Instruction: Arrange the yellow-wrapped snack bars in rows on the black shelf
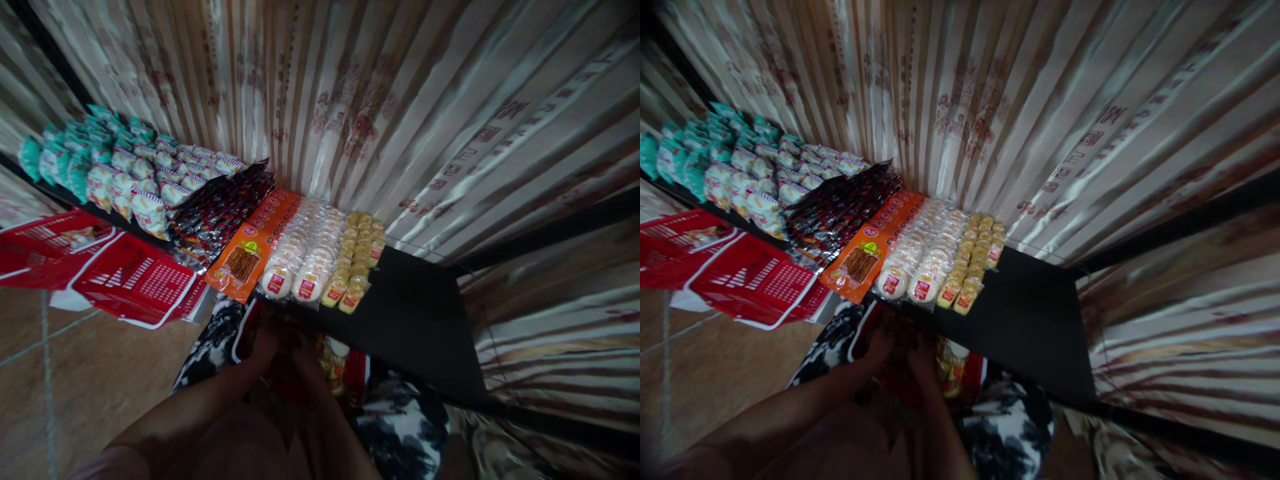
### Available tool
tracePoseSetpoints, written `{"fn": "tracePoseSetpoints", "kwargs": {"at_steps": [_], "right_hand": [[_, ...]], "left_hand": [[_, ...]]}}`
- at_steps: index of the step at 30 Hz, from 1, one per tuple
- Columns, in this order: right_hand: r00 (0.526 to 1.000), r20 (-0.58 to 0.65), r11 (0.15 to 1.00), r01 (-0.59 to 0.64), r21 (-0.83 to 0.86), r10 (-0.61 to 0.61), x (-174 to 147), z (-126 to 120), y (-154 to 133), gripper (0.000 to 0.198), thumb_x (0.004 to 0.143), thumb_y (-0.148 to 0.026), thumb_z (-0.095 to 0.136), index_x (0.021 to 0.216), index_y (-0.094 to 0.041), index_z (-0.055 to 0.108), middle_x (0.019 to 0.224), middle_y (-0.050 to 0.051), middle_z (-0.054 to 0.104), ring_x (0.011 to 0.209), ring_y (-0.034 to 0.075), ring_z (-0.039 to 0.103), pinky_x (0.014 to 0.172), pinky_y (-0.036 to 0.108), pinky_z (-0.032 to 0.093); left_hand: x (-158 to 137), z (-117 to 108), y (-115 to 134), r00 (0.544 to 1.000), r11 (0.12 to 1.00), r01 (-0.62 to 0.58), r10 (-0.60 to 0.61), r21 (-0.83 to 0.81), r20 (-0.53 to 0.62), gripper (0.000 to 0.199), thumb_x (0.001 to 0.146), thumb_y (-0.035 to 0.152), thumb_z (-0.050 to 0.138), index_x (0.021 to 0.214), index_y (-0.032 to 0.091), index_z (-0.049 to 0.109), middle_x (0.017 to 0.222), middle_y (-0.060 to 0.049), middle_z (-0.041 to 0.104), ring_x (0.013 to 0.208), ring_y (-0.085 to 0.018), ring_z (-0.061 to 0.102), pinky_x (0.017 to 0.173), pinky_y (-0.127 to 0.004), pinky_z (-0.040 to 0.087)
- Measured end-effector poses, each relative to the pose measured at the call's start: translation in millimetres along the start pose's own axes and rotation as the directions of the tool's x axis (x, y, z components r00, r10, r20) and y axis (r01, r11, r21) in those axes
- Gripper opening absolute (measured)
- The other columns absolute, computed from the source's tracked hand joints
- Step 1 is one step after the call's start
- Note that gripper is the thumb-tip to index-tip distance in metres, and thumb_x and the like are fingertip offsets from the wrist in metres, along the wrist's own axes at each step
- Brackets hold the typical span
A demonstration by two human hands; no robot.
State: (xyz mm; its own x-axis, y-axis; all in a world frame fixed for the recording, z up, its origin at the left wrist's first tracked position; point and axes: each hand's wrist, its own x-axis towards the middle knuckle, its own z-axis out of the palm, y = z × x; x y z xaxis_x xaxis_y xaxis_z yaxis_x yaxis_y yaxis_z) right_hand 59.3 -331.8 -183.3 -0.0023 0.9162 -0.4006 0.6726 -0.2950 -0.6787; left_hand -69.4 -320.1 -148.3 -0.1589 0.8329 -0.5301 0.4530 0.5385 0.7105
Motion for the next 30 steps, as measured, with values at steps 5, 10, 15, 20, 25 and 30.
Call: {"fn": "tracePoseSetpoints", "kwargs": {"at_steps": [5,10,15,20,25,30], "right_hand": [[0.999,-0.043,0.996,0.034,0.080,-0.031,-19,-18,-14,0.037,0.076,-0.026,0.045,0.105,-0.015,0.065,0.109,0.011,0.066,0.104,0.023,0.060,0.094,0.035,0.043],[0.973,-0.178,0.967,0.182,0.180,-0.150,-51,-46,-24,0.025,0.072,-0.029,0.052,0.091,-0.021,0.066,0.097,0.007,0.068,0.094,0.023,0.061,0.086,0.036,0.047],[0.925,-0.290,0.936,0.304,0.178,-0.245,-73,-74,-27,0.018,0.074,-0.029,0.054,0.086,-0.021,0.065,0.102,0.008,0.063,0.098,0.023,0.058,0.089,0.037,0.045],[0.889,-0.342,0.896,0.389,0.213,-0.305,-81,-100,-21,0.014,0.075,-0.024,0.054,0.084,-0.022,0.064,0.112,0.008,0.059,0.108,0.022,0.054,0.095,0.036,0.042],[0.873,-0.385,0.851,0.427,0.306,-0.299,-84,-121,-15,0.013,0.077,-0.028,0.055,0.085,-0.022,0.063,0.116,0.009,0.058,0.108,0.022,0.056,0.091,0.036,0.046],[0.871,-0.374,0.865,0.428,0.261,-0.318,-85,-138,-13,0.019,0.078,-0.032,0.058,0.094,-0.023,0.063,0.118,0.008,0.058,0.110,0.022,0.054,0.095,0.038,0.043]], "left_hand": [[-15,-11,11,0.994,0.983,0.029,-0.047,-0.180,-0.099,0.033,0.085,0.021,0.044,0.114,0.011,0.055,0.116,-0.012,0.062,0.106,-0.021,0.058,0.089,-0.028,0.043],[-31,-15,18,0.990,0.948,0.029,-0.070,-0.316,-0.120,0.033,0.077,0.026,0.055,0.106,0.011,0.059,0.105,-0.012,0.067,0.099,-0.023,0.062,0.085,-0.030,0.046],[-56,-15,40,0.994,0.895,-0.076,0.031,-0.440,-0.107,0.031,0.068,0.022,0.059,0.097,0.012,0.062,0.098,-0.011,0.067,0.091,-0.022,0.062,0.084,-0.032,0.046],[-80,-11,64,0.982,0.879,-0.185,0.152,-0.440,-0.109,0.032,0.068,0.023,0.058,0.100,0.015,0.060,0.105,-0.008,0.064,0.100,-0.021,0.058,0.090,-0.033,0.044],[-91,-2,79,0.946,0.860,-0.323,0.298,-0.396,-0.124,0.032,0.071,0.025,0.057,0.102,0.017,0.059,0.107,-0.007,0.062,0.103,-0.020,0.056,0.095,-0.036,0.041],[-87,10,96,0.853,0.793,-0.521,0.503,-0.317,-0.143,0.034,0.072,0.014,0.051,0.104,0.018,0.058,0.109,-0.006,0.060,0.106,-0.018,0.055,0.097,-0.037,0.040]]}}
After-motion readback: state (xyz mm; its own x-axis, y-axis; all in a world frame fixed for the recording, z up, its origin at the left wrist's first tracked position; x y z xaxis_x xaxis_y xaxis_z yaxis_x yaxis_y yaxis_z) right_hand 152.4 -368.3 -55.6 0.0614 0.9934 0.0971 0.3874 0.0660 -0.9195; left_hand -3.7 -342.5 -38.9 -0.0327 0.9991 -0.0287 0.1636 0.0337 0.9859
